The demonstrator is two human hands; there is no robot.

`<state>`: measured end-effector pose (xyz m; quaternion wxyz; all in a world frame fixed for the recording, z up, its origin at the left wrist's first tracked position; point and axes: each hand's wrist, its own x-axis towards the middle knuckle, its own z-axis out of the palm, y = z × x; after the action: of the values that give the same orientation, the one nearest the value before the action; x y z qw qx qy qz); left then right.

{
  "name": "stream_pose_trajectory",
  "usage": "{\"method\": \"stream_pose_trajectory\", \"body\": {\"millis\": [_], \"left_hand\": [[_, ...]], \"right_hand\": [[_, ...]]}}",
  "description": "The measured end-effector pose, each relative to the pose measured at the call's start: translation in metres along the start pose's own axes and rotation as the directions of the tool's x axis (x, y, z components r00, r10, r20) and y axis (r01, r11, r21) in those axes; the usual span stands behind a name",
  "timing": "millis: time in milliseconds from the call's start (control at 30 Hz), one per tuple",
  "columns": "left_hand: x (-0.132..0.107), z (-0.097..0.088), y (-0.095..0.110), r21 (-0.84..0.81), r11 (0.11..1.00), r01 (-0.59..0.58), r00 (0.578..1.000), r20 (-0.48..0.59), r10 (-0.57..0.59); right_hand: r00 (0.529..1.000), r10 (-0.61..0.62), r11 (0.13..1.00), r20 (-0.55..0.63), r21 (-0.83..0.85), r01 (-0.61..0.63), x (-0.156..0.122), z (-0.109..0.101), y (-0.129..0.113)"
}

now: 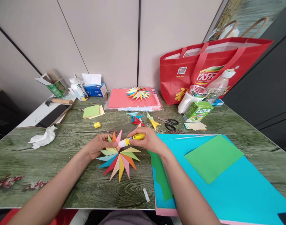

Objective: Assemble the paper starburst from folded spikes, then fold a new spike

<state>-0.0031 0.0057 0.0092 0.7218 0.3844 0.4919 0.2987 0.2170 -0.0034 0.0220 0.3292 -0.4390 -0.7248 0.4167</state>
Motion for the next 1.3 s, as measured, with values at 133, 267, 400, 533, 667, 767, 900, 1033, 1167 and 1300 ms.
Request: {"method": "stream_pose_trajectory", "body": {"millis": [133, 267, 400, 533, 667, 767, 900, 1033, 1167, 1300], "left_hand": [[0.0, -0.0001, -0.0006, 0.02, 1.0, -0.003, 1.0, 0.005, 0.003], [0.0001, -0.0003, -0.0011, 0.023, 1.0, 0.001, 1.0, 0.001, -0.001], [0.0009, -0.0016, -0.0017, 0.022, 1.0, 0.0, 1.0, 0.006, 0.0], [0.0011, -0.0022, -0.0014, 0.018, 1.0, 0.004, 1.0, 0.008, -0.004], [0.0005, -0.0016, -0.0007, 0.027, 1.0, 0.005, 1.0, 0.007, -0.005], [0.0001, -0.0011, -0.0003, 0.029, 1.0, 0.002, 1.0, 0.004, -0.002], [0.0003, -0.0012, 0.0001, 0.018, 1.0, 0.005, 1.0, 0.013, -0.005], [0.0006, -0.002, 0.0001, 0.018, 1.0, 0.003, 1.0, 0.028, -0.004], [0.0, -0.0023, 0.0001, 0.025, 1.0, 0.006, 1.0, 0.026, -0.007], [-0.0003, -0.0027, 0.0001, 0.015, 1.0, 0.002, 0.999, 0.042, -0.002]], "right_hand": [[0.999, -0.038, 0.999, -0.028, -0.04, 0.037, -0.0005, -0.0003, -0.0004], [0.992, -0.075, 0.995, -0.099, -0.075, 0.068, -0.0003, -0.0011, 0.0006], [0.991, -0.127, 0.989, -0.045, -0.088, 0.122, -0.001, -0.0014, -0.0011], [0.982, -0.189, 0.975, 0.014, -0.115, 0.189, -0.0021, 0.0022, -0.0044], [0.975, -0.205, 0.973, -0.087, -0.121, 0.194, -0.0021, 0.0049, -0.0033], [0.967, -0.217, 0.971, -0.132, -0.13, 0.2, -0.0022, 0.0045, -0.0029], [0.971, -0.239, 0.964, -0.017, -0.122, 0.235, -0.0027, 0.0043, -0.0049], [0.969, -0.235, 0.968, -0.07, -0.102, 0.228, -0.0022, 0.0053, -0.0031], [0.964, -0.21, 0.974, -0.164, -0.123, 0.191, -0.0016, 0.0025, 0.0001], [0.973, -0.174, 0.981, -0.151, -0.112, 0.158, -0.0012, -0.0015, 0.0011]]}}
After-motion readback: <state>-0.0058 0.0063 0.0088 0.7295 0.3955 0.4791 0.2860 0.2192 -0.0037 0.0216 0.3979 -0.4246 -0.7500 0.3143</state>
